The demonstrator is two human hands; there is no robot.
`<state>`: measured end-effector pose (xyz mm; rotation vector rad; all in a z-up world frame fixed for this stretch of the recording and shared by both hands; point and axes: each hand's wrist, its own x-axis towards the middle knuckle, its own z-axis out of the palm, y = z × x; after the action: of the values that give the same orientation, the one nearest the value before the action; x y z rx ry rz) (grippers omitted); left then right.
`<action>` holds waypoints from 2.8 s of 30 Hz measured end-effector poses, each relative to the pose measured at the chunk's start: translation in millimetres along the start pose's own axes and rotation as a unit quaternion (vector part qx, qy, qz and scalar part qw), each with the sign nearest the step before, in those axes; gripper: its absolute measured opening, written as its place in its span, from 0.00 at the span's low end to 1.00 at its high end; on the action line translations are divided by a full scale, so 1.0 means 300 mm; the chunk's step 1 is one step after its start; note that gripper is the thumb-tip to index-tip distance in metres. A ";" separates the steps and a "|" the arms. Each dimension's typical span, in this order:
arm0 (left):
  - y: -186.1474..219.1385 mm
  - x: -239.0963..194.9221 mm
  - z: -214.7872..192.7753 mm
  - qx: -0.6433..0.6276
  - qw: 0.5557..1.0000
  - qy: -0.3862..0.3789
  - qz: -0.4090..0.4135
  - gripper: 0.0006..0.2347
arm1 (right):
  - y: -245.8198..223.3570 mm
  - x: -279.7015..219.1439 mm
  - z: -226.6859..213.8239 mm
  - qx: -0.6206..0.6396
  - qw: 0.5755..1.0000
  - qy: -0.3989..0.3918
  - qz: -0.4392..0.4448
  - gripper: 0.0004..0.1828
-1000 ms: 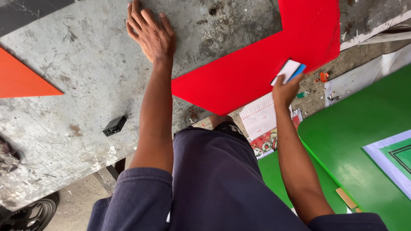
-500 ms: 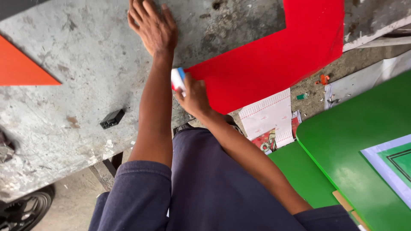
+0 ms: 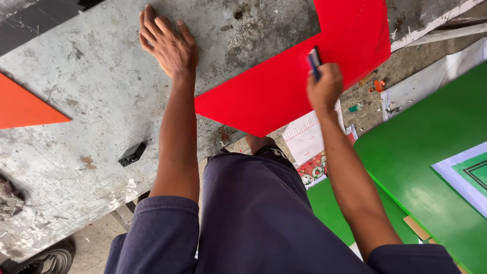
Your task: Smoothing a red vinyl cutout onto a surface using a squeegee and hands to remove air bubbles.
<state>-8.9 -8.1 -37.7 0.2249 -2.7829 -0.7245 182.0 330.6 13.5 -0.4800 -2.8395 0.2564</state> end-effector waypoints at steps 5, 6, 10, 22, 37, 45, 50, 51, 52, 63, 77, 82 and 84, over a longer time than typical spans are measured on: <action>-0.007 -0.006 0.012 -0.010 1.000 0.018 0.005 0.11 | -0.436 -0.237 0.074 0.072 0.992 -0.012 -0.107 0.16; -0.013 -0.009 0.008 -0.015 1.000 0.017 0.012 0.11 | -0.500 -0.291 0.074 0.068 0.992 -0.007 -0.102 0.16; 0.006 -0.004 -0.010 -0.006 0.998 0.045 0.032 0.15 | -0.633 -0.360 0.031 0.219 0.932 -0.207 -0.201 0.13; 0.015 0.000 -0.031 0.013 1.000 0.020 0.016 0.14 | 0.300 0.012 -0.128 0.080 0.988 -0.037 0.129 0.08; 0.024 0.009 -0.027 0.035 0.999 0.025 0.032 0.12 | -0.284 -0.395 -0.032 0.187 0.977 -0.071 -0.077 0.21; 0.049 0.003 -0.065 0.026 0.996 0.060 0.065 0.10 | -0.346 -0.423 -0.043 0.310 0.897 -0.295 -0.114 0.10; 0.058 0.007 -0.058 0.000 0.994 0.078 0.074 0.10 | 0.075 -0.161 0.022 0.213 0.965 -0.135 -0.078 0.16; 0.067 0.009 -0.064 0.002 0.994 0.079 0.073 0.10 | 0.175 -0.091 0.010 0.214 0.964 -0.135 -0.079 0.16; 0.076 0.009 -0.074 -0.001 0.994 0.077 0.082 0.10 | 0.274 -0.018 -0.001 0.188 0.975 -0.101 -0.059 0.13; 0.130 0.017 -0.100 0.016 0.990 0.077 0.116 0.16 | 0.724 0.528 -0.113 0.026 0.997 0.062 0.025 0.08; 0.109 0.004 -0.091 0.014 0.989 0.092 0.118 0.20 | -0.265 -0.300 0.030 0.245 0.950 -0.044 -0.189 0.13; 0.116 -0.014 -0.115 -0.006 0.988 0.075 0.134 0.12 | -0.442 -0.383 -0.073 0.353 0.907 -0.065 -0.220 0.12; 0.121 -0.009 -0.117 -0.003 0.988 0.077 0.130 0.12 | -0.368 -0.348 -0.085 0.365 0.903 -0.058 -0.221 0.10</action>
<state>0.5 7.8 9.3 -0.0813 -2.5965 -0.6232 251.4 195.4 39.0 0.3392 -2.5794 1.2079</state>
